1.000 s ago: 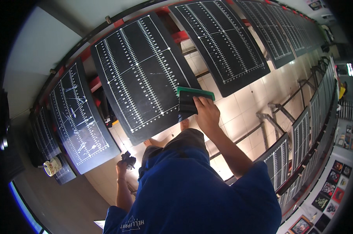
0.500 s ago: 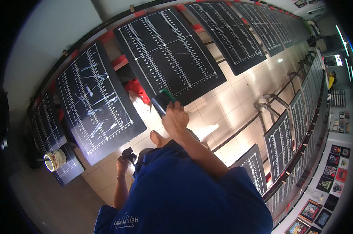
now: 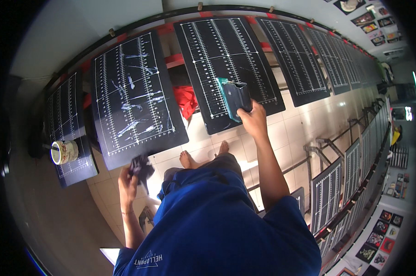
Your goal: The person uses a squeegee to spread white ink across a screen printing mesh. They then use a cloth to wipe the squeegee and the screen. The person also picks up a bucket of ink and a brush, then continues to spread ink on the screen.
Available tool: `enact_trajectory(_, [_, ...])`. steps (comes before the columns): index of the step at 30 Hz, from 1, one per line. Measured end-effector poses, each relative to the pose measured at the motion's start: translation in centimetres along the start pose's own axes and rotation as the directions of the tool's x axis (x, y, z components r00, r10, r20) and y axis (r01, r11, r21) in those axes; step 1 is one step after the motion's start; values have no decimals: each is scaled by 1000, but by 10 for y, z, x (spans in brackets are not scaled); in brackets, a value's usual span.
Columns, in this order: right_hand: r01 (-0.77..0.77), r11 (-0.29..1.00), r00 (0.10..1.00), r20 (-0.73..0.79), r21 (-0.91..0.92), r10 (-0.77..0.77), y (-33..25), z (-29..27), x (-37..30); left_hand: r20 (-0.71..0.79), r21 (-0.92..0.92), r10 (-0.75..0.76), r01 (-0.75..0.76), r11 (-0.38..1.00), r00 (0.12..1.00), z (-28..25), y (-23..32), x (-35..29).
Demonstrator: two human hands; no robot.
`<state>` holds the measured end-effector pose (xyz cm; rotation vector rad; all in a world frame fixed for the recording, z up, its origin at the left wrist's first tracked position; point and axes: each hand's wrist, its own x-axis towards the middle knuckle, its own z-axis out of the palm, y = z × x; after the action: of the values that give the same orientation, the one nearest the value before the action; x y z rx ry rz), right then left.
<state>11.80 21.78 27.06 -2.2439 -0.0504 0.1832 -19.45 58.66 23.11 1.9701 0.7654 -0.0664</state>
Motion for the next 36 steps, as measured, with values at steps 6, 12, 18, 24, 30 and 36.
enact_trajectory(6, [63,989,994,79,131,-74,44,-25,2,-34,328,500,-463,824,865,114,154,128])
enact_trajectory(12, [-25,956,993,118,293,-10,89,-110,-8,-46,528,179,-128,840,983,236,186,272])
enact_trajectory(18, [-141,877,988,10,459,153,161,-183,-7,-228,252,331,-273,928,916,279,143,257])
enact_trajectory(24, [-120,878,992,91,463,88,179,-209,23,-301,307,415,-325,894,859,288,118,183])
enact_trajectory(30, [-123,817,981,194,563,14,186,-203,46,-160,285,291,-238,929,943,298,113,73])
enact_trajectory(36, [-144,825,964,265,547,-8,192,-212,52,-317,150,154,-110,982,936,376,129,26])
